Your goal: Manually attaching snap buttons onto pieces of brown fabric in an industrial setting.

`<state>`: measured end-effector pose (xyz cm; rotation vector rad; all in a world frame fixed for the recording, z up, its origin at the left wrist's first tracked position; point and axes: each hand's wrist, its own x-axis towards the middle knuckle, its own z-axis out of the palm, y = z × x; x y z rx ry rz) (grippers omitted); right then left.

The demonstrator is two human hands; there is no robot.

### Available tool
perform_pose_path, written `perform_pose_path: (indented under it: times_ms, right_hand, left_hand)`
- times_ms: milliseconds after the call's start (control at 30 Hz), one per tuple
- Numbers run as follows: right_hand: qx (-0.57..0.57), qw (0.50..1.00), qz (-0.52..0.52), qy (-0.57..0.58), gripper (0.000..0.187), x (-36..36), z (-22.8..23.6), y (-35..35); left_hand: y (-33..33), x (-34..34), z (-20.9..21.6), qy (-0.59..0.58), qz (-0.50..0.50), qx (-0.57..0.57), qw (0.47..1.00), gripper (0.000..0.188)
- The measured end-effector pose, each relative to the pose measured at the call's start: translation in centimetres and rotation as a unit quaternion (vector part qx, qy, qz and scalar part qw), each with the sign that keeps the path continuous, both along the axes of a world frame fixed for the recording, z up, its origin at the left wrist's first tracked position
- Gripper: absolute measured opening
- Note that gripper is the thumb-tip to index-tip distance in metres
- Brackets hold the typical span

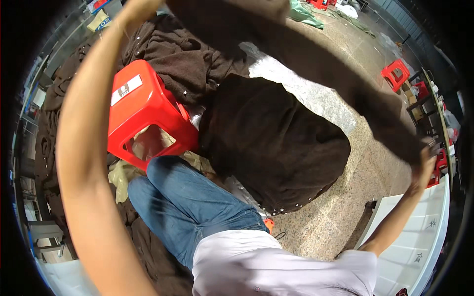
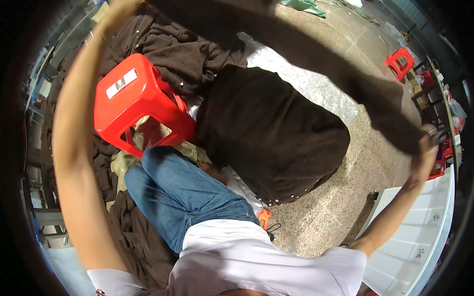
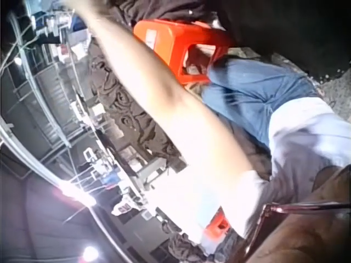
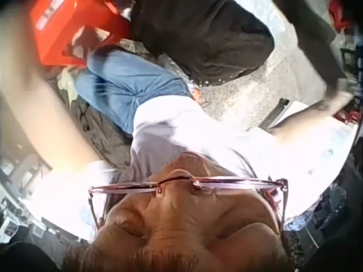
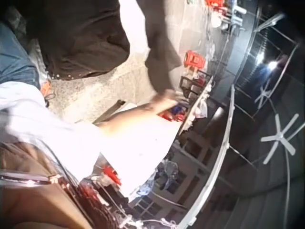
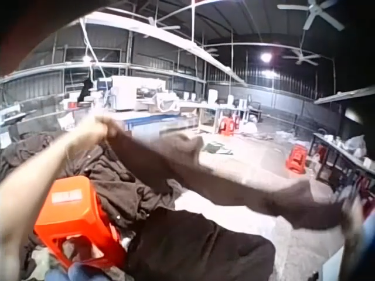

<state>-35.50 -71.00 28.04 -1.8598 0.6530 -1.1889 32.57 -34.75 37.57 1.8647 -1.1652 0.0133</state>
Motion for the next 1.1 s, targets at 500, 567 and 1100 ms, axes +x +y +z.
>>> perform_pose_path:
  times_ms: [500,567,1100]
  right_hand:
    - [0.155,0.93,0.051,0.328,0.011,9.6,-16.3,13.9]
    - [0.055,0.957,0.043,0.28,0.014,12.0,-11.9,14.1]
    - [-0.508,0.855,-0.098,-0.003,0.043,-0.1,8.9,20.8]
  left_hand:
    - [2.1,-17.7,-34.1,0.017,-0.096,0.198,0.975,0.028]
    - [-0.1,-19.8,-34.3,0.024,-0.125,0.187,0.974,0.022]
    - [-17.6,-28.6,-30.3,0.022,-0.106,0.101,0.989,0.034]
